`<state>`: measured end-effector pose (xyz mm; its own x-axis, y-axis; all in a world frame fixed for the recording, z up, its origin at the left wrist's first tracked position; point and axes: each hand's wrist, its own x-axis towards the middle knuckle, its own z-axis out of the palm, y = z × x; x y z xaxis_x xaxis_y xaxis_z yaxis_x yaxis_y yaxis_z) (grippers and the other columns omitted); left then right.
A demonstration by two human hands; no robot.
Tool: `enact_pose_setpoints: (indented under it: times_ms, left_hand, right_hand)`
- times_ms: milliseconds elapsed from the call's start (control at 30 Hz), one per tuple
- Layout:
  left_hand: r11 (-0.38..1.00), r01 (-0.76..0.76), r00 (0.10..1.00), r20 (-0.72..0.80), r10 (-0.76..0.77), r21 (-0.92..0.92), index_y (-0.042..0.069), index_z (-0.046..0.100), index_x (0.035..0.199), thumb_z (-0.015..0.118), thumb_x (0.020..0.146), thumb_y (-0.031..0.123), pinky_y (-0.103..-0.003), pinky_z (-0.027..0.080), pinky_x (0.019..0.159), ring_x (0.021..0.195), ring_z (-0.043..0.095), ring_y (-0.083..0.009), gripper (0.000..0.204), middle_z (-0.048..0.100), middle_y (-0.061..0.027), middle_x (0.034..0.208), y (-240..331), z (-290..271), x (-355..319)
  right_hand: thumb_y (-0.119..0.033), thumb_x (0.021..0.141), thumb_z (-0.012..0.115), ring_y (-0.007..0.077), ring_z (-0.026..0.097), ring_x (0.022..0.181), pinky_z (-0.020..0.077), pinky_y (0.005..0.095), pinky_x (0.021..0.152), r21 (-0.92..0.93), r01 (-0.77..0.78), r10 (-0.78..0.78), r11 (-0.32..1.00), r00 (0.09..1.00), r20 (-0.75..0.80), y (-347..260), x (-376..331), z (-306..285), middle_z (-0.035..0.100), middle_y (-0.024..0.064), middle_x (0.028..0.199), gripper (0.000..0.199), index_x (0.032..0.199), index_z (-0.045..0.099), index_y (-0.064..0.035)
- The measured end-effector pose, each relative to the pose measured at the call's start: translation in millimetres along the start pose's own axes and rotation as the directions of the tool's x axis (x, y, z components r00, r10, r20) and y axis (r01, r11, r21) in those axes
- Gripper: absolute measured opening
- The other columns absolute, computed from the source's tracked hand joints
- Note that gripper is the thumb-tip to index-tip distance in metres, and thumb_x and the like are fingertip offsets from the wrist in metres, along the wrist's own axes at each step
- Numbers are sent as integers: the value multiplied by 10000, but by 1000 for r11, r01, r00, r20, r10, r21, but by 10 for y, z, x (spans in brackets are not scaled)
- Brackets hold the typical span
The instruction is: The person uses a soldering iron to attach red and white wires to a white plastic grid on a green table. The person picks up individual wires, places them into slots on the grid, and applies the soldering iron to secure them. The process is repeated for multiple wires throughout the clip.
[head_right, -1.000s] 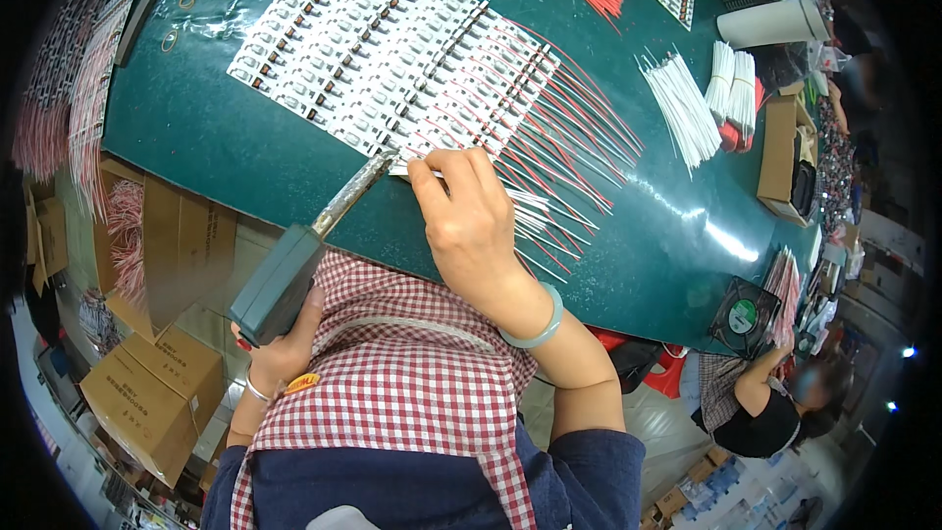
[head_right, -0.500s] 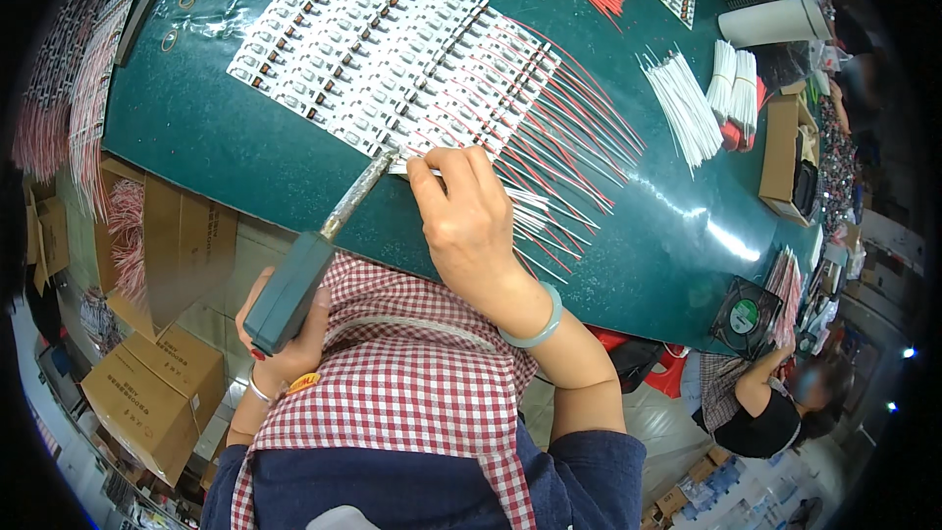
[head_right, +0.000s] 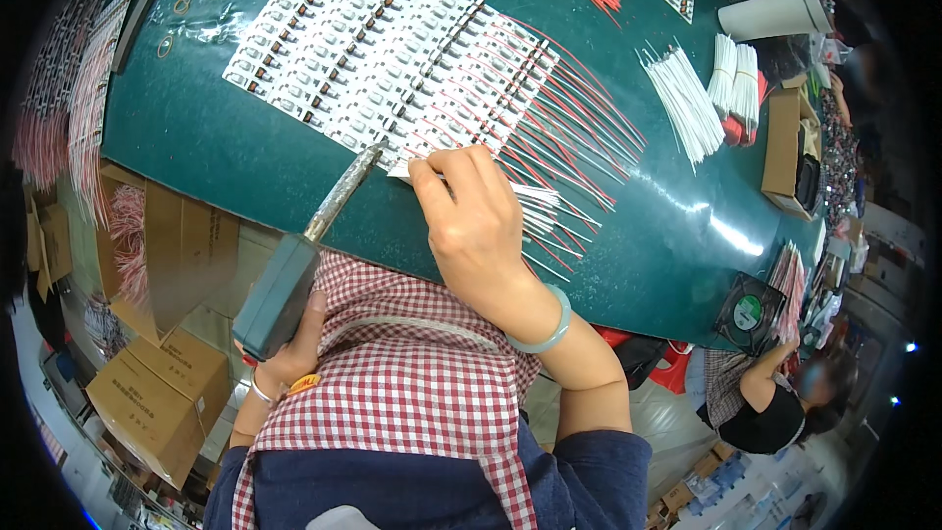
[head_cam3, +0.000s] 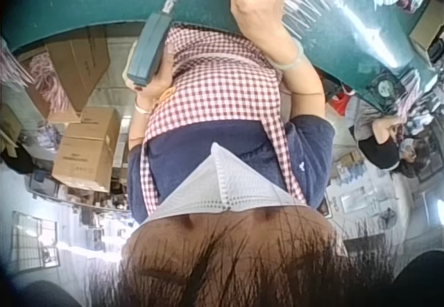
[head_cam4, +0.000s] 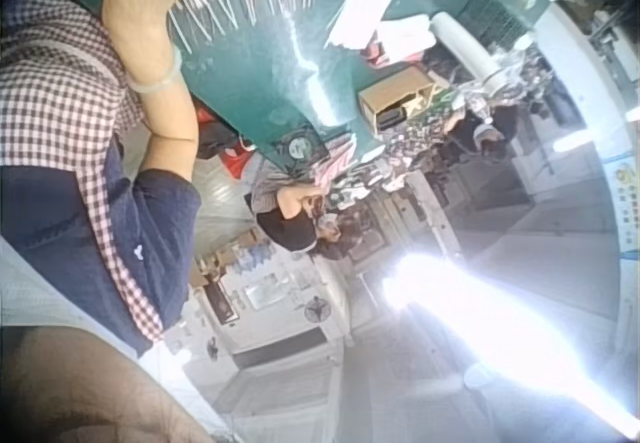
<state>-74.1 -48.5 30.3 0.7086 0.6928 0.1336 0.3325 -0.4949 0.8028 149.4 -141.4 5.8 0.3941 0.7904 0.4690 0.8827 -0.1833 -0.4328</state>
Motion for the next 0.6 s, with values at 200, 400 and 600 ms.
enact_pose_setpoints:
  times_ms: [200, 400, 600]
  left_hand:
    - [999, -41, 999, 21, 40, 7, -53, 693, 905, 747, 711, -29, -338, 574, 723, 818, 706, -304, 202, 678, -181, 917, 83, 5, 128]
    - [999, -46, 998, 30, 46, -9, -44, 697, 900, 742, 697, -47, -332, 567, 703, 794, 697, -292, 208, 676, -171, 905, 101, 32, 189]
    - [998, -55, 998, 25, 56, -41, -43, 689, 883, 731, 672, -65, -324, 557, 685, 770, 688, -282, 216, 669, -159, 881, 69, 57, 209]
  right_hand:
    - [50, 661, 652, 241, 557, 778, 474, 331, 604, -24, 17, -17, 1000, 1000, 7, 78, 49, 24, 588, 96, 872, 301, 960, 666, 29]
    - [47, 658, 651, 235, 553, 775, 471, 325, 589, -37, 18, -17, 999, 999, 38, 101, 56, 46, 589, 94, 880, 303, 959, 672, 32]
    - [42, 648, 648, 238, 555, 784, 476, 325, 590, -36, 12, -10, 999, 998, 59, 95, 73, 35, 589, 98, 887, 314, 961, 671, 38]
